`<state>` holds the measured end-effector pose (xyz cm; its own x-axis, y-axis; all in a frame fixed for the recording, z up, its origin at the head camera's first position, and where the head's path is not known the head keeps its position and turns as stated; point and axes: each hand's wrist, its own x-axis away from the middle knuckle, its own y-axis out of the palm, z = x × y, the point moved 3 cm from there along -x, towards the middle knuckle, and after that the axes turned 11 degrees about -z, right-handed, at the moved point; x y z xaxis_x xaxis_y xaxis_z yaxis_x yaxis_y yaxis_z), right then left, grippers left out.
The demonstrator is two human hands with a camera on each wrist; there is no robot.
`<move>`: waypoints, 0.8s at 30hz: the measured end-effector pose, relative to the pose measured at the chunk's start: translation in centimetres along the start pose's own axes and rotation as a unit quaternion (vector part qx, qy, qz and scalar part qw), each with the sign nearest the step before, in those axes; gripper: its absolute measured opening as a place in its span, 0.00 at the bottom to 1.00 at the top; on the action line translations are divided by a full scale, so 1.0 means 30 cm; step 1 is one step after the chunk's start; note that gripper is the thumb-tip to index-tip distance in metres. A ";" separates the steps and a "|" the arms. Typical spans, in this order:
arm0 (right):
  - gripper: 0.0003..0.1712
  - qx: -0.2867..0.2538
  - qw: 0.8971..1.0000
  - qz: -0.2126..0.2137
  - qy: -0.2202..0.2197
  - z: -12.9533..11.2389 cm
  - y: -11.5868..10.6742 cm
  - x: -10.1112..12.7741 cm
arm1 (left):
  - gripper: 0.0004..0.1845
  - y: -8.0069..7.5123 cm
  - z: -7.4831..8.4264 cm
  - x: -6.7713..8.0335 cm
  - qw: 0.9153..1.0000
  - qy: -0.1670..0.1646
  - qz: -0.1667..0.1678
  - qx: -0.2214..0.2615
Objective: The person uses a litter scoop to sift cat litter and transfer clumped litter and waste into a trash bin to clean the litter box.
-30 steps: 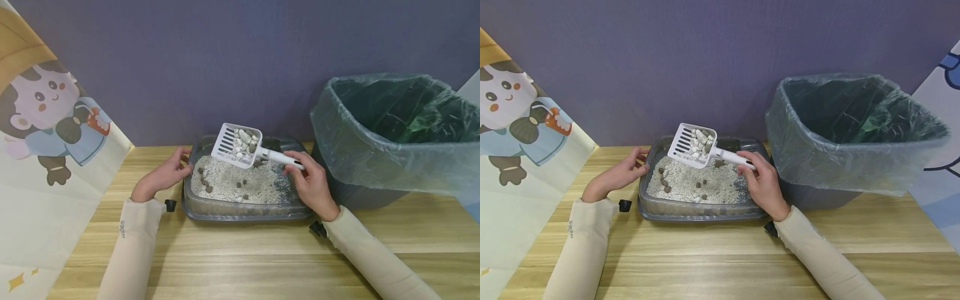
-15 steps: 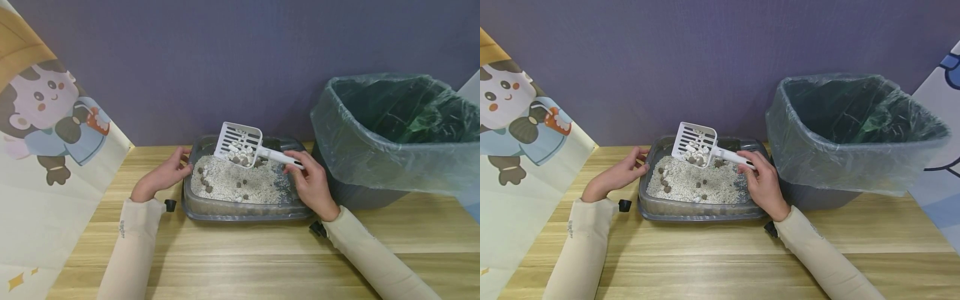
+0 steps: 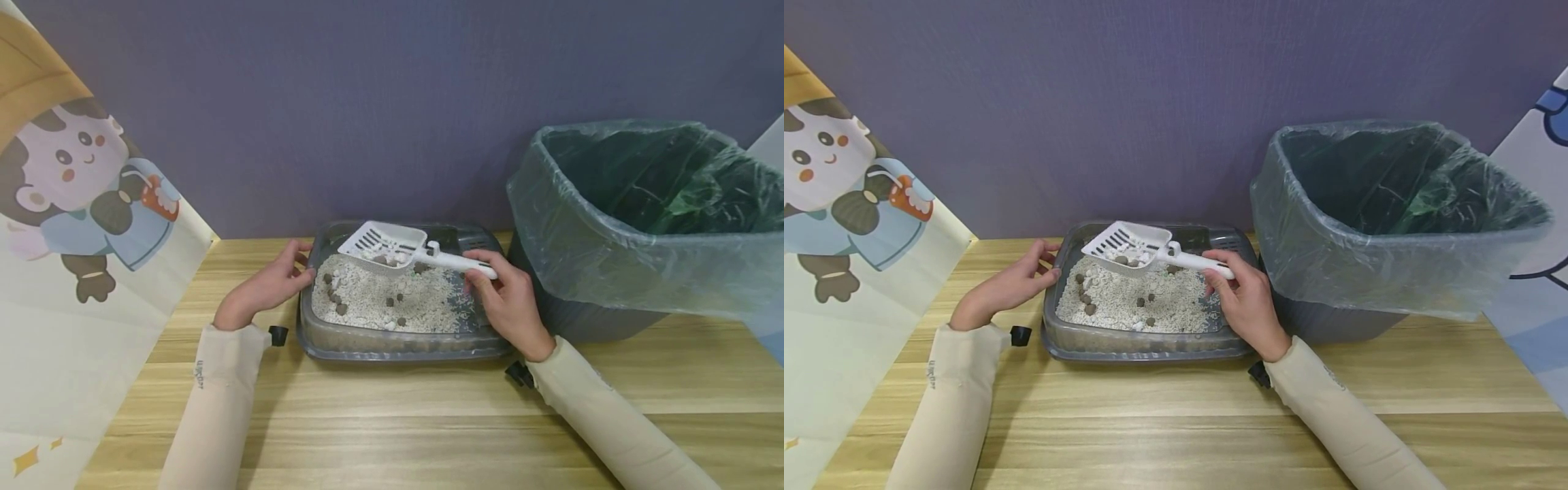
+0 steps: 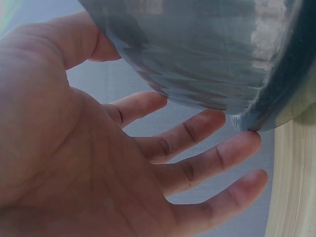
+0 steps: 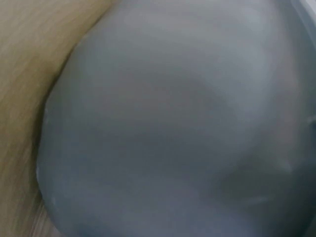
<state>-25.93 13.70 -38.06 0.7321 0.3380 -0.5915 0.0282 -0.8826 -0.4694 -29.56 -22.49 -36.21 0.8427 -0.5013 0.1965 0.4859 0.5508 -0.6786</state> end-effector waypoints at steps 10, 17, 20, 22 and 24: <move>0.16 -0.030 1.000 -0.004 0.001 -0.008 -0.009 0.003 | 0.27 -0.001 0.008 -0.004 1.000 0.004 -0.001 0.005; 0.18 -0.025 0.999 -0.008 -0.019 -0.036 -0.007 0.001 | 0.27 -0.005 0.016 0.000 1.000 0.004 -0.004 0.004; 0.19 -0.016 1.000 -0.009 -0.023 -0.078 -0.005 0.002 | 0.27 -0.008 0.018 0.003 1.000 0.004 -0.004 0.003; 0.19 -0.006 1.000 -0.004 -0.026 -0.116 -0.008 0.005 | 0.27 -0.009 0.018 0.002 1.000 0.005 -0.002 0.003; 0.20 -0.002 1.000 0.004 -0.023 -0.161 -0.018 0.010 | 0.27 -0.008 0.018 -0.001 1.000 0.006 0.000 0.003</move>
<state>-22.43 12.71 -34.81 0.7002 0.3454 -0.6248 0.0246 -0.8863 -0.4625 -29.56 -22.26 -35.68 0.8395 -0.5095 0.1887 0.4878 0.5538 -0.6748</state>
